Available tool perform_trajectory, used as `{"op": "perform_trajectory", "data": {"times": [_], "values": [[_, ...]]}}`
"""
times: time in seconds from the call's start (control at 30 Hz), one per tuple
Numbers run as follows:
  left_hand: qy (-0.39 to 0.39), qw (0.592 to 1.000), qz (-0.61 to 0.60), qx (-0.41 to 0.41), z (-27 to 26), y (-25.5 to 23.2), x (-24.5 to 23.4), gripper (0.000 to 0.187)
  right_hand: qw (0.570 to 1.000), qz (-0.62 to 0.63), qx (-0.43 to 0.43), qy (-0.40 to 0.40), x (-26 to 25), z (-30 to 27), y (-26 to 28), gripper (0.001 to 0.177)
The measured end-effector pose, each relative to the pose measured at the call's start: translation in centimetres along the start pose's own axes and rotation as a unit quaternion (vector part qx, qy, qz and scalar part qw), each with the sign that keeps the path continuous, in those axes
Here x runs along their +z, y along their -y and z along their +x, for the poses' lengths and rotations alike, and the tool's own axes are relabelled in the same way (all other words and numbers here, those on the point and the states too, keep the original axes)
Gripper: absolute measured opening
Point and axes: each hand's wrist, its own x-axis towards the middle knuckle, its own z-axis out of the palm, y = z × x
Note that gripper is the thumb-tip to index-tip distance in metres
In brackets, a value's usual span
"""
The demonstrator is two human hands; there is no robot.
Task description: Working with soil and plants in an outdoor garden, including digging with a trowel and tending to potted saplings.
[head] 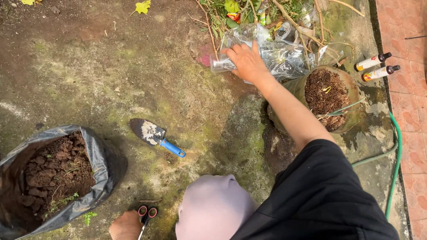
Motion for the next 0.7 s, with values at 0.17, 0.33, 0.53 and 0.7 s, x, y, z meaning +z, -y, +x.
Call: {"op": "perform_trajectory", "data": {"times": [0.17,0.33,0.53,0.7], "values": [[0.043,0.999,-0.003,-0.011,-2.3,-0.8,-2.4,0.039,0.977,-0.134,-0.113,-0.124,-1.1,3.0,-5.7,0.073],[0.050,0.998,0.024,0.010,-1.4,-1.3,-1.6,0.053,0.967,-0.150,-0.116,-0.169,-4.0,4.3,-7.3,0.083],[0.011,1.000,0.016,0.004,2.3,-1.5,3.8,0.040,0.913,0.367,0.011,0.177,-1.8,7.0,-4.4,0.100],[-0.046,0.995,-0.043,0.081,-4.5,-1.7,-3.3,0.044,0.689,0.656,0.037,0.305,-6.1,4.7,4.0,0.103]]}}
